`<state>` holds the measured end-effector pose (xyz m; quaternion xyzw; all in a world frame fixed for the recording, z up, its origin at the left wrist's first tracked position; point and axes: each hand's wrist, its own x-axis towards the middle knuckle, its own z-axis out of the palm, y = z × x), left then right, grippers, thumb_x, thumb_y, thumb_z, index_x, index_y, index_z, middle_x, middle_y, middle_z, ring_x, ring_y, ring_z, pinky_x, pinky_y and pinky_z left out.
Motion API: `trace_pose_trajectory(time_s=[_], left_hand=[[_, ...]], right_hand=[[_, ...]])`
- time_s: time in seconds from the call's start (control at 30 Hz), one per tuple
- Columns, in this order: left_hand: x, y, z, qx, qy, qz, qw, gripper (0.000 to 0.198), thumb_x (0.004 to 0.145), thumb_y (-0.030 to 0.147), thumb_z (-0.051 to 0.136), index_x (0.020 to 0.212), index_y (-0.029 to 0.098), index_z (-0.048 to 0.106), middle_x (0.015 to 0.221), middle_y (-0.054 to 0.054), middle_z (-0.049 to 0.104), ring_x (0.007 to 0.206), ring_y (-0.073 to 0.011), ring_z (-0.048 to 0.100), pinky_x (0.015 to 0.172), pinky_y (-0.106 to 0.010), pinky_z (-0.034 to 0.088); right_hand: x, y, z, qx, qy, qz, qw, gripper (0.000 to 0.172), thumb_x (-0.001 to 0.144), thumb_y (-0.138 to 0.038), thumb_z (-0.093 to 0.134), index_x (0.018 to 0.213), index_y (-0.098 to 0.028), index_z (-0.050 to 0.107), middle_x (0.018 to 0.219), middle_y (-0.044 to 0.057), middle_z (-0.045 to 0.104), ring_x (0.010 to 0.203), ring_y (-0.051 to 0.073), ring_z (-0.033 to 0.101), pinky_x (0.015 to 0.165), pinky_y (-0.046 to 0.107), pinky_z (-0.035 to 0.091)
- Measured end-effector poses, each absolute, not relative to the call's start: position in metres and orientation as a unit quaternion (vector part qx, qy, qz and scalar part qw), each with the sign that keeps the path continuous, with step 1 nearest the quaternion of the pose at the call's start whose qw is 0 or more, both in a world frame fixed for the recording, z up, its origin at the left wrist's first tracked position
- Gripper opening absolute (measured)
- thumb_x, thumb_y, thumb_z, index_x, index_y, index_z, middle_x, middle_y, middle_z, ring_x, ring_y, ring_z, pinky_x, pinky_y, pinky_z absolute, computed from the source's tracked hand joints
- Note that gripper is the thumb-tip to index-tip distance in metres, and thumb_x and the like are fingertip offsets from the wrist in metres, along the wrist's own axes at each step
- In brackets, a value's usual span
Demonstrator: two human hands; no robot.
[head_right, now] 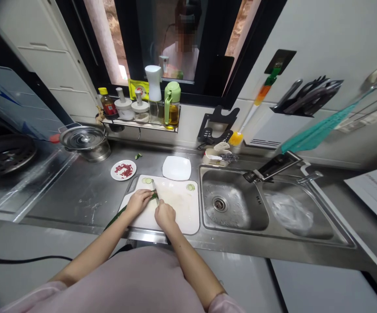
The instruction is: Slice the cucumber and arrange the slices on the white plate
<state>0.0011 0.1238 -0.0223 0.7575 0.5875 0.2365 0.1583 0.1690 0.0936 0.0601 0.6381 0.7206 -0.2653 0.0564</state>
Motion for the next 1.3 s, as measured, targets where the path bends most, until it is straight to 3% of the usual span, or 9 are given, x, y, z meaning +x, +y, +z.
trace_pose_trajectory(time_s=[1.3], left_hand=[[0.0,0.126,-0.023,0.76,0.579,0.243,0.169,0.025,0.093,0.03,0.051,0.101,0.024,0.073,0.11,-0.006,0.07,0.102,-0.0193,0.06,0.093,-0.033,0.047]], right_hand=[[0.169,0.085,0.057,0.626,0.715,-0.292,0.11,0.032,0.088,-0.011,0.041,0.116,-0.011,0.057,0.105,0.017,0.069,0.1,0.026,0.066,0.079,0.033,0.047]])
